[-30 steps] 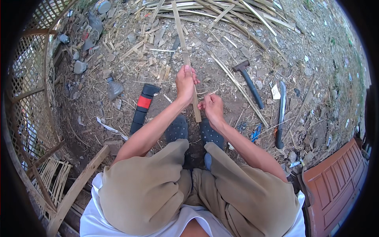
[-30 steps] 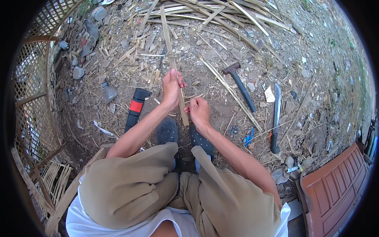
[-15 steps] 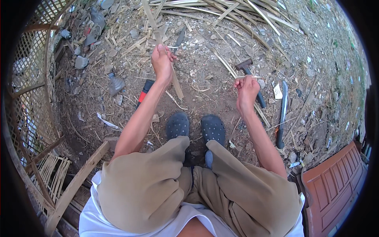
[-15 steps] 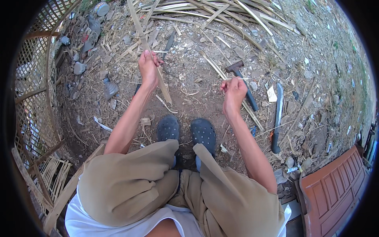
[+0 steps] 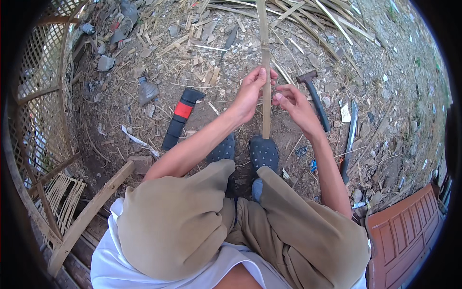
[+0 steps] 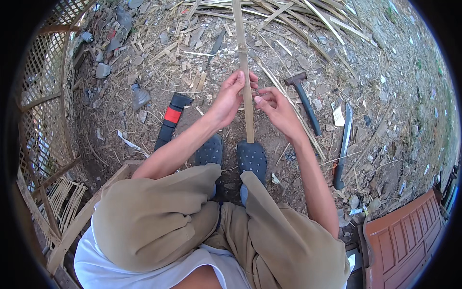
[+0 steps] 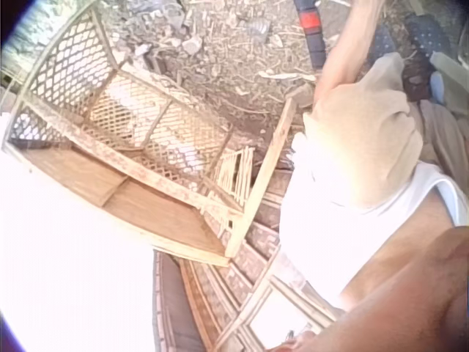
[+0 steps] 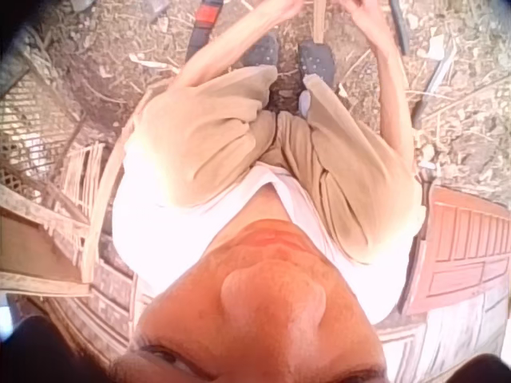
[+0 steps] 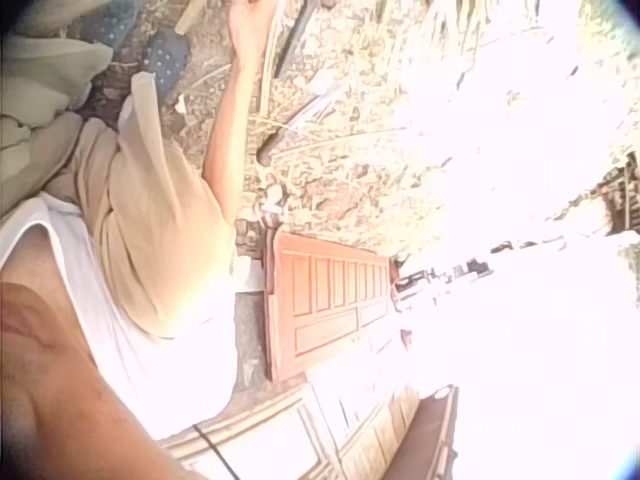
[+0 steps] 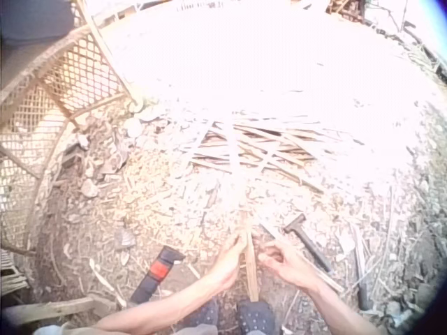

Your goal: The person aligns and weaves bamboo strips together on the ground to form a lattice.

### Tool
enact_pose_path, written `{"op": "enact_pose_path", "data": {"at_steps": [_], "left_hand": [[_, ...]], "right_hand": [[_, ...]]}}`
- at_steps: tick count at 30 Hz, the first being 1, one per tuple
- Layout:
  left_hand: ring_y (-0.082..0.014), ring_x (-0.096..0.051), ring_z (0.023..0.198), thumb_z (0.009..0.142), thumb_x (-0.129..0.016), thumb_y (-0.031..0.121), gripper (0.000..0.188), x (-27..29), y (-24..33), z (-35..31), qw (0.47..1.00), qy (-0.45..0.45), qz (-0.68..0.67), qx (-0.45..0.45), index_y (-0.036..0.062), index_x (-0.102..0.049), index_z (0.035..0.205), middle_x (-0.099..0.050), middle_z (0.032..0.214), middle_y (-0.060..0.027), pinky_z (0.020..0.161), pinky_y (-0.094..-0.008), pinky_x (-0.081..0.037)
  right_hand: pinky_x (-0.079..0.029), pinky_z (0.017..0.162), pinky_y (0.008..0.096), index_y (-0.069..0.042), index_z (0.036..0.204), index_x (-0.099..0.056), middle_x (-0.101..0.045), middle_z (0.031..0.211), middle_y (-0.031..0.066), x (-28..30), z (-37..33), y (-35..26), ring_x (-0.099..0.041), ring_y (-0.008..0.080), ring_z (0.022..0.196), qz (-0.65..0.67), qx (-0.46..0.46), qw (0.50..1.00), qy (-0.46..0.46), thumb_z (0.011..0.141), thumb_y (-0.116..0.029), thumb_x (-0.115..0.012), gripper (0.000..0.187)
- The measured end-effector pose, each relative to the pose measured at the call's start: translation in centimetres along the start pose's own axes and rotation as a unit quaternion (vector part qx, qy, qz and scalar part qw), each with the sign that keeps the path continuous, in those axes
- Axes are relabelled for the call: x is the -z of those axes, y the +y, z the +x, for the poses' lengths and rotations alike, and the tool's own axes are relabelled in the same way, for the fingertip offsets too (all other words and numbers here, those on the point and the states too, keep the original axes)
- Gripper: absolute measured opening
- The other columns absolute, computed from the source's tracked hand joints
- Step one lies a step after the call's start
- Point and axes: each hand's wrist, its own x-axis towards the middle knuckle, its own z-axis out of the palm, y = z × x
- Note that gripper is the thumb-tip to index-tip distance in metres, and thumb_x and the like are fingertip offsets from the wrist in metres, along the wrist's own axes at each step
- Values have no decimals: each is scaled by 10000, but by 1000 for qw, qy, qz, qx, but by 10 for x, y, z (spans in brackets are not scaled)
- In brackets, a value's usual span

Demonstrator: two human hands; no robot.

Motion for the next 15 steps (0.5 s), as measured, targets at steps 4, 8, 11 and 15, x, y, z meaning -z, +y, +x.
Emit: {"op": "enact_pose_path", "data": {"at_steps": [4, 8, 11, 15], "left_hand": [[-154, -602, 1104, 1164, -458, 432, 426, -2, -1, -19, 994, -43, 96, -36, 81, -669, 1282, -646, 1142, -30, 971, -377, -510], [-254, -616, 1130, 1035, -650, 216, 327, 62, 8, -30, 896, 32, 415, -151, 39, -650, 1310, -612, 1185, -110, 1014, -400, -486], [-399, -557, 1229, 814, -753, 38, 630, 136, 6, -50, 655, 198, 711, -163, 92, -542, 1406, -522, 1270, -199, 1009, -494, -495], [-467, -495, 1258, 748, -757, -9, 877, 190, -4, -93, 619, 214, 754, -42, 136, -400, 1535, -460, 1328, -247, 1059, -551, -454]], "right_hand": [[-544, 913, 340, -20, 1354, -628, -711, 1117, 73, -35, 1, 15, -697, 163, 1043, 76, -33, 996, -25, 1093, -181, -633, 307], [-559, 893, 348, -14, 1350, -629, -718, 1109, 75, -33, -9, 21, -714, 163, 967, 62, -58, 996, 32, 1097, -101, -591, 270], [-567, 856, 338, -16, 1320, -647, -730, 1103, 79, -7, -14, 41, -731, 167, 908, 18, -85, 993, 76, 1089, -74, -587, 245], [-565, 805, 331, 0, 1206, -691, -744, 1020, 68, 13, -18, 68, -720, 148, 878, -47, -87, 991, 86, 1064, -67, -625, 171]]}}
